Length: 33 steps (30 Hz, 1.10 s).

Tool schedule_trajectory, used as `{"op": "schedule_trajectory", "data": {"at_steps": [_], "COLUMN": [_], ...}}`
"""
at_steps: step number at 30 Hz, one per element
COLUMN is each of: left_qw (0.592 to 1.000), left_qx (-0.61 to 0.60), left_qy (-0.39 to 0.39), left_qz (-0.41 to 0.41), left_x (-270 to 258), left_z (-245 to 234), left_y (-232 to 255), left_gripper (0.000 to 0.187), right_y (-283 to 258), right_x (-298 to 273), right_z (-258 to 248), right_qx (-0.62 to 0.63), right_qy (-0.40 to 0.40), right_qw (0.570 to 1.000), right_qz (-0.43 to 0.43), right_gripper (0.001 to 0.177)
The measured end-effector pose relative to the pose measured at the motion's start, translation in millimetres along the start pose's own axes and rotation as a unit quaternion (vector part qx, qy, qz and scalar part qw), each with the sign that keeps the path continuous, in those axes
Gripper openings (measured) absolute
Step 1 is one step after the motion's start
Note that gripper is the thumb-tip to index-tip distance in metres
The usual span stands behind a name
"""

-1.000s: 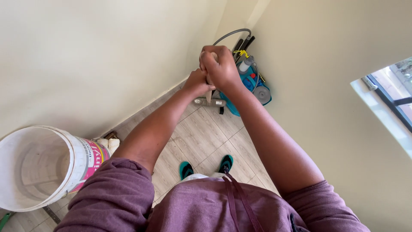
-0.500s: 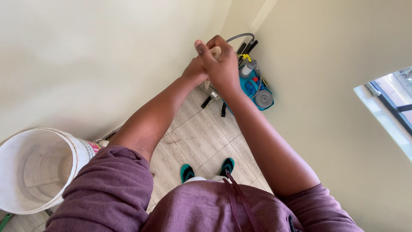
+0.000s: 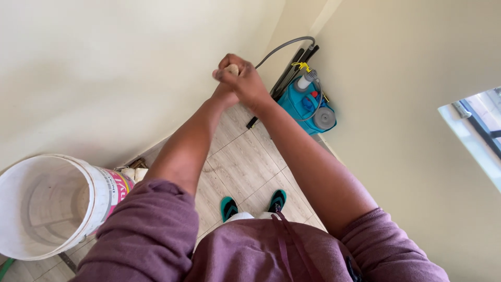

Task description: Fixing the handle of a manual pressure sprayer.

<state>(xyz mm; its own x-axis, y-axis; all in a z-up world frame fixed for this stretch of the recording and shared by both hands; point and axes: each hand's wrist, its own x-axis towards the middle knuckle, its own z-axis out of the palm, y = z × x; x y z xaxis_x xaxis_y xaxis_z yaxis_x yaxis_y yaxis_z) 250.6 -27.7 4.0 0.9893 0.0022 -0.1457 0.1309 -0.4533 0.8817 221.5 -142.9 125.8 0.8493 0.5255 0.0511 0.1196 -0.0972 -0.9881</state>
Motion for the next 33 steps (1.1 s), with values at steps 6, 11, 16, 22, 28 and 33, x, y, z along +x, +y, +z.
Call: {"op": "schedule_trajectory", "data": {"at_steps": [6,11,16,22,28,33], "left_qw": [0.996,0.997,0.996,0.996,0.996,0.994], "left_qx": [-0.001,0.013,0.016,0.034,0.048,0.089], "left_qy": [0.009,0.035,0.071,0.083,0.07,0.042], "left_qz": [0.093,0.073,0.053,0.028,-0.019,-0.05], "left_x": [-15,-43,-41,-57,-73,-94], "left_z": [-16,-40,-46,-41,-38,-38], "left_y": [-28,-4,-10,-3,2,22], "left_gripper": [0.039,0.014,0.009,0.01,0.01,0.023], "right_y": [-18,-35,-42,-37,-42,-46], "right_x": [1,18,35,26,17,11], "right_z": [-8,-16,-11,1,7,-3], "right_qx": [0.049,0.103,0.089,0.131,0.076,0.135], "right_qy": [-0.113,-0.185,-0.238,-0.242,-0.243,-0.262], "right_qw": [0.992,0.976,0.965,0.958,0.964,0.953], "right_qz": [-0.036,-0.058,-0.067,-0.084,-0.08,-0.073], "right_gripper": [0.017,0.016,0.015,0.017,0.02,0.023]}}
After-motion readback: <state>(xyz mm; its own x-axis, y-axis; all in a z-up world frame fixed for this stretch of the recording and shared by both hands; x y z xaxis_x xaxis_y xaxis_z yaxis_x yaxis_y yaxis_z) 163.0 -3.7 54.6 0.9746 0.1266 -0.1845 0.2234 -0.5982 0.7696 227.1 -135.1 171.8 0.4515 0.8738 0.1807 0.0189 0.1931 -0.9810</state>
